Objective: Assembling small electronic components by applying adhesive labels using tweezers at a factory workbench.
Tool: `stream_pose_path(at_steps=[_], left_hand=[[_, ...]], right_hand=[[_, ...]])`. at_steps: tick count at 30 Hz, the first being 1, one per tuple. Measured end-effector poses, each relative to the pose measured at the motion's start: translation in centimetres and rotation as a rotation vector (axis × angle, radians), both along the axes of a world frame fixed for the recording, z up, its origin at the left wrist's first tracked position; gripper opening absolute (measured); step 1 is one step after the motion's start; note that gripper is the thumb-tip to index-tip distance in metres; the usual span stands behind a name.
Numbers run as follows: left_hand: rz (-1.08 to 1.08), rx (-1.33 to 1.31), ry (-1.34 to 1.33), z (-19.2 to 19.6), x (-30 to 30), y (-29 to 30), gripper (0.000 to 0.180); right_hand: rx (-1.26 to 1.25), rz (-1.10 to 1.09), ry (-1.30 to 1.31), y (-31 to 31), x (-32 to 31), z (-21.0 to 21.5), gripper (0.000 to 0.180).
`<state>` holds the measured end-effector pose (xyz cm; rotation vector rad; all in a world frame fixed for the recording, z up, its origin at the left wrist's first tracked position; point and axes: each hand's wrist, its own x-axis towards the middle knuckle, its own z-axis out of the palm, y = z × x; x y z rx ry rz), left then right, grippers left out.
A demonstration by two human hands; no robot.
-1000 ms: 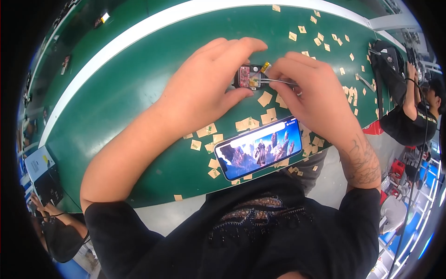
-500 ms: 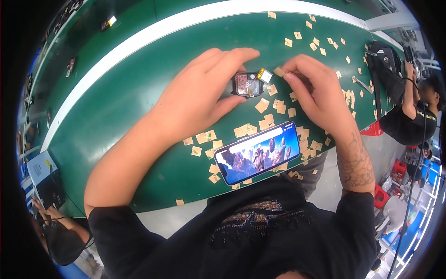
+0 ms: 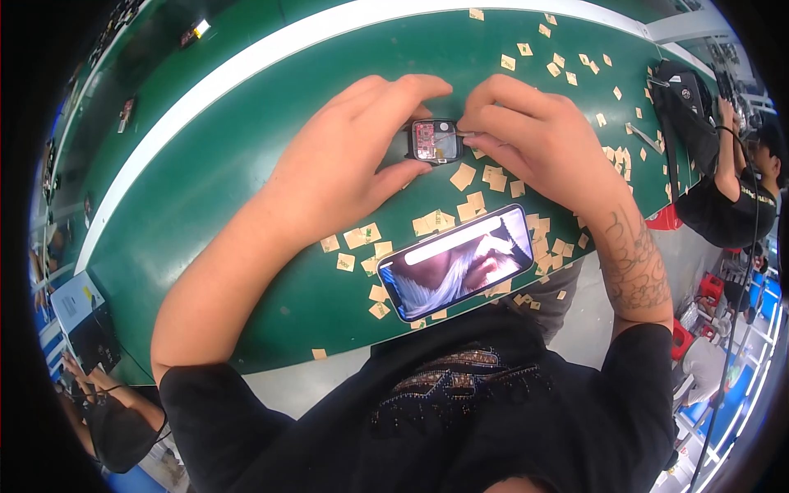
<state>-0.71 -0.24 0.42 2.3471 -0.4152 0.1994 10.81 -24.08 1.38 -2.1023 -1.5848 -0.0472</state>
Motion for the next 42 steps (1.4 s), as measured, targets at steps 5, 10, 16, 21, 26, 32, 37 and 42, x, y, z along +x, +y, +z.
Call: stream_pose_path(at_steps=[5, 10, 16, 21, 26, 32, 37, 42], left_hand=[[-0.029, 0.004, -0.038, 0.1, 0.1, 0.2, 0.069], [-0.126, 0.115, -0.18, -0.3, 0.1, 0.6, 0.039], [-0.135, 0.272, -0.27, 0.1, -0.2, 0.3, 0.031], [-0.144, 0.429, -0.311, 0.3, -0.5, 0.1, 0.029], [-0.134, 0.473, -0.328, 0.2, -0.6, -0.1, 0.027], [-0.127, 0.411, -0.337, 0.0, -0.4, 0.1, 0.032], [-0.1, 0.191, -0.269, 0.4, -0.2, -0.2, 0.045], [-0.089, 0.179, -0.27, 0.3, -0.2, -0.2, 0.046]], right_hand=[[0.068, -0.111, 0.427, 0.4, -0.8, 0.7, 0.022], [-0.001, -0.054, 0.559, 0.2, -0.3, 1.7, 0.018], [-0.052, -0.086, 0.667, -0.6, 0.0, 1.8, 0.015], [-0.069, -0.046, 0.478, -0.3, -0.4, 2.6, 0.016], [-0.044, -0.107, 0.327, 1.1, -2.0, 2.1, 0.018], [-0.029, -0.181, 0.398, 1.3, -3.1, 1.6, 0.019], [-0.013, -0.255, 0.524, 1.1, -3.5, 1.5, 0.021], [0.022, -0.283, 0.475, 1.3, -3.7, 1.2, 0.016]])
